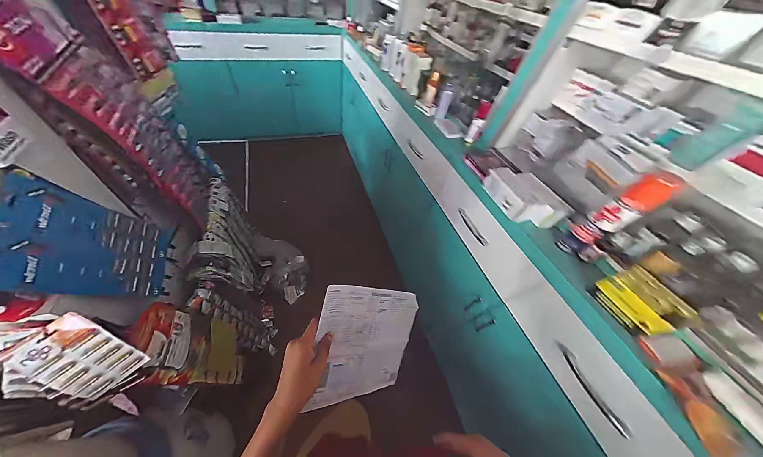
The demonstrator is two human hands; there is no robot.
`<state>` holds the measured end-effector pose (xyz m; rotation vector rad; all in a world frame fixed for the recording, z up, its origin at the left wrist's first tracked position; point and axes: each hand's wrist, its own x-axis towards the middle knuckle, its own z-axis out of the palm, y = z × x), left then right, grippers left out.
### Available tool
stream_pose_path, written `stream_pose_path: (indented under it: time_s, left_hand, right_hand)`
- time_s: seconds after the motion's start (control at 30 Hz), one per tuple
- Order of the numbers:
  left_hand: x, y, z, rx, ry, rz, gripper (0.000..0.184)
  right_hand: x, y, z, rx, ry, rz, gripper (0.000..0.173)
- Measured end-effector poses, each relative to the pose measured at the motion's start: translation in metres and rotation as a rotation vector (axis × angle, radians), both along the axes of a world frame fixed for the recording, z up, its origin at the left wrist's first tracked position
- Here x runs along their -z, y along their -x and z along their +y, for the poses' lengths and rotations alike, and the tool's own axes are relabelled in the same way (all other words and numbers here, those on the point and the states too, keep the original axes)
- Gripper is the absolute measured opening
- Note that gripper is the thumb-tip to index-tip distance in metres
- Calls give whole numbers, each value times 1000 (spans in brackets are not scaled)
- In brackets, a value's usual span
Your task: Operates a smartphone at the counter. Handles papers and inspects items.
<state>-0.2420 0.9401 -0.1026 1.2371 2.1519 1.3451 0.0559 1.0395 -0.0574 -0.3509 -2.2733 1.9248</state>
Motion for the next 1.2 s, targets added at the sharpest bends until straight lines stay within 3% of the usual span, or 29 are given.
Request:
stream_pose_path:
  time_s: [0.17,0.27,0.33,0.43,0.5,0.63,0.73,0.83,0.87,0.9,0.97,1.07,1.2]
  left_hand:
    - [15,84,102,-215,-51,72,37]
    - [5,139,159,-297,-67,78,36]
    - [-2,177,195,-318,-95,57,36]
    - [0,227,240,-286,-133,42,35]
    - [4,263,271,-242,-178,19,34]
    - [14,342,343,-139,-273,-60,31]
    - [16,408,398,-70,-344,-74,27]
    - [4,478,447,-12,-365,-58,24]
    - [-1,499,455,-8,-354,-57,22]
    - [-6,523,464,-11,-354,-49,22]
    - [-11,564,474,-48,-348,-33,22]
    - [-3,611,482,-240,-297,14,24]
    - [18,690,502,-458,-262,96,23]
  right_hand:
    - [-20,179,122,250,119,223,21]
    - [4,254,207,1,90,256,16]
    - [37,288,256,-89,28,148,14]
    - [76,310,313,-150,-9,-293,24]
    - [92,323,357,8,-43,-356,26]
    - [91,376,470,421,-121,-168,31]
    - [67,462,563,472,-180,45,50]
    - [41,576,644,284,-114,151,85]
    - [38,612,662,182,-62,163,86]
    - [35,651,681,75,-38,185,80]
    - [36,719,709,-101,-74,213,50]
    - [45,807,734,-174,-198,235,15]
    - [49,935,742,-217,-279,306,14]
